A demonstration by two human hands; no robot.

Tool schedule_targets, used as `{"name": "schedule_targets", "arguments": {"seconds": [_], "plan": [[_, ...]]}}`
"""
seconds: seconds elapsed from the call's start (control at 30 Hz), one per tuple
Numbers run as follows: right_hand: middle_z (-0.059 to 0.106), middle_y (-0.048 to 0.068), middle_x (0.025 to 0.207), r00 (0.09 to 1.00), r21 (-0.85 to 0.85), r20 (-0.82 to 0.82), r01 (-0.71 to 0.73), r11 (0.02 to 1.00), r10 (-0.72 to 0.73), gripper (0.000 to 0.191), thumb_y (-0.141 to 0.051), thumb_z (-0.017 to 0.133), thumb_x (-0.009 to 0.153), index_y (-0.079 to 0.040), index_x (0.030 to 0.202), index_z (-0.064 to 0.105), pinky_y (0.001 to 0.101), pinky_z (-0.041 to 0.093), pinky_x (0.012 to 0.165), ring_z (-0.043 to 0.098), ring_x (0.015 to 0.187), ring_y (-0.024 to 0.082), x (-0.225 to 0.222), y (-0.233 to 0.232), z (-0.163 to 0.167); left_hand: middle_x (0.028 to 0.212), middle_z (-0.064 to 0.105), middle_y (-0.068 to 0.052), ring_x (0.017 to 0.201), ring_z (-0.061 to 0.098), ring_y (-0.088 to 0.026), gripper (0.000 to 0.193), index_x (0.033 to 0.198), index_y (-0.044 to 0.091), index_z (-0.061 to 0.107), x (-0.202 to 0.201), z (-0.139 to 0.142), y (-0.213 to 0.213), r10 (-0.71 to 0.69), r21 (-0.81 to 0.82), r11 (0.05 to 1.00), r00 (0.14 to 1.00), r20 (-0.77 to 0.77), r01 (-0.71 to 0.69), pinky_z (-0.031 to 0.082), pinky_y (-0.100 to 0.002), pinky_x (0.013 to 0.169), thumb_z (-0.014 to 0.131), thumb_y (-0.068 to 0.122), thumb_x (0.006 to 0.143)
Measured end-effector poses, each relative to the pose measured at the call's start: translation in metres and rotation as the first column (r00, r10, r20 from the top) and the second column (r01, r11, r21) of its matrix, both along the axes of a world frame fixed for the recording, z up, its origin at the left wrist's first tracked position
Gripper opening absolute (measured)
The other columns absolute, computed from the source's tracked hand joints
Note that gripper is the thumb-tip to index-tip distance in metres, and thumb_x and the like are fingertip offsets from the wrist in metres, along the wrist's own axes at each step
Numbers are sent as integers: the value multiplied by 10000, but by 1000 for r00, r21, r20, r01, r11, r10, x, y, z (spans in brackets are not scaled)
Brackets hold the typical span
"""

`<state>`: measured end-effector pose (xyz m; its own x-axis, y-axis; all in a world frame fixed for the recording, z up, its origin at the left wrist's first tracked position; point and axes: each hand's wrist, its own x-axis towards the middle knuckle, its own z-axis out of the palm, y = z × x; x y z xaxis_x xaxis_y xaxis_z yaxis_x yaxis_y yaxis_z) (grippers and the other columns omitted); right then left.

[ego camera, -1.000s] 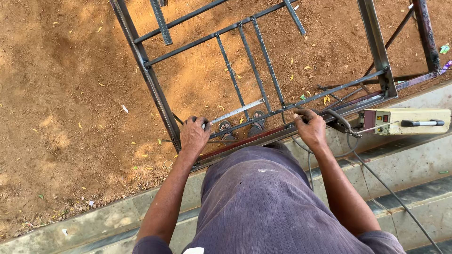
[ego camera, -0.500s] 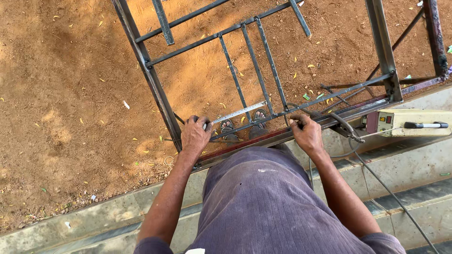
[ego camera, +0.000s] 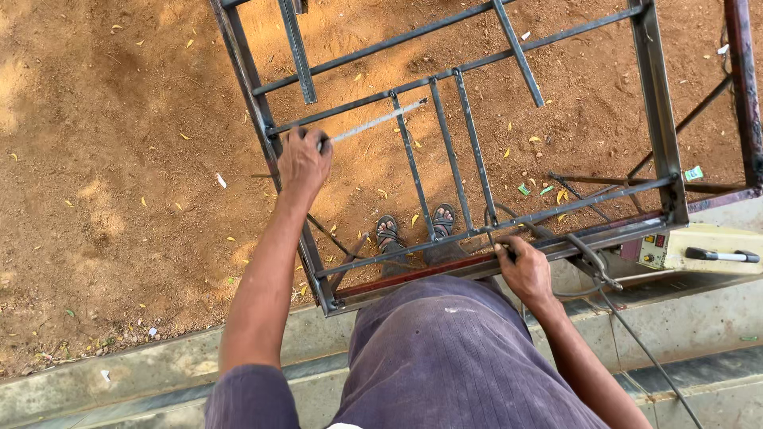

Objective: The person measures metal bars within a frame using a tape measure. They mark positions on the bars and use an electrode holder to weld the joints together while the frame rests on the ground.

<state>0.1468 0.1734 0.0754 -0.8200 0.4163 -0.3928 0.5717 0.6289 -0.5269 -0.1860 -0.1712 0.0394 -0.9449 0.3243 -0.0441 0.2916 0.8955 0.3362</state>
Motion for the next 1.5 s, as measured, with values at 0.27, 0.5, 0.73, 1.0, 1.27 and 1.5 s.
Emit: {"name": "schedule_targets", "arguments": {"seconds": [0.27,0.5,0.73,1.0,1.27,1.5], "plan": [[751,150,978,1000,1,2,2,1000,-2,219,-281,684,951,-129,1103,729,463,556,758,724,889,356,-9,-1,3,1076,644,-154,984,645,-280,200,1031,93,747,-26,-11,11,-51,-19,999,999,16,51,618,-407,765,733,286,981],[754,150,985,1000,20,20,-21,1000,21,231,-301,681,944,-129,1094,721,465,558,769,725,909,359,-10,2,-7,1056,642,-149,982,646,-286,187,1015,97,753,-33,-11,13,-50,9,999,998,-45,51,611,-395,751,758,279,971],[762,144,985,995,7,93,-27,1000,27,244,-316,679,954,-126,1100,722,461,564,781,736,911,347,-13,4,-12,1013,648,-122,961,647,-278,185,964,108,754,-33,-17,10,-42,45,998,995,-91,46,613,-391,738,770,292,945],[768,133,951,999,-126,28,-38,991,42,241,-262,670,941,-116,1127,719,395,608,702,773,801,290,-34,6,4,1050,653,-114,984,645,-271,191,1080,114,730,-28,-18,6,-77,111,990,989,-126,91,605,-392,753,760,288,1007],[615,191,1156,940,417,-300,-22,909,160,356,-240,703,1032,9,1279,640,443,523,799,615,1003,316,-173,65,-2,1151,594,-182,979,631,-306,583,1368,85,565,37,28,8,110,254,960,993,47,-119,599,-461,770,747,455,955],[652,179,1050,972,553,-120,-105,827,203,482,-397,592,1011,-21,1311,561,515,485,821,613,962,333,-277,98,-10,1167,594,-222,1011,642,-330,701,1319,12,583,93,38,49,-56,325,945,995,79,28,625,-411,798,658,572,905]]}}
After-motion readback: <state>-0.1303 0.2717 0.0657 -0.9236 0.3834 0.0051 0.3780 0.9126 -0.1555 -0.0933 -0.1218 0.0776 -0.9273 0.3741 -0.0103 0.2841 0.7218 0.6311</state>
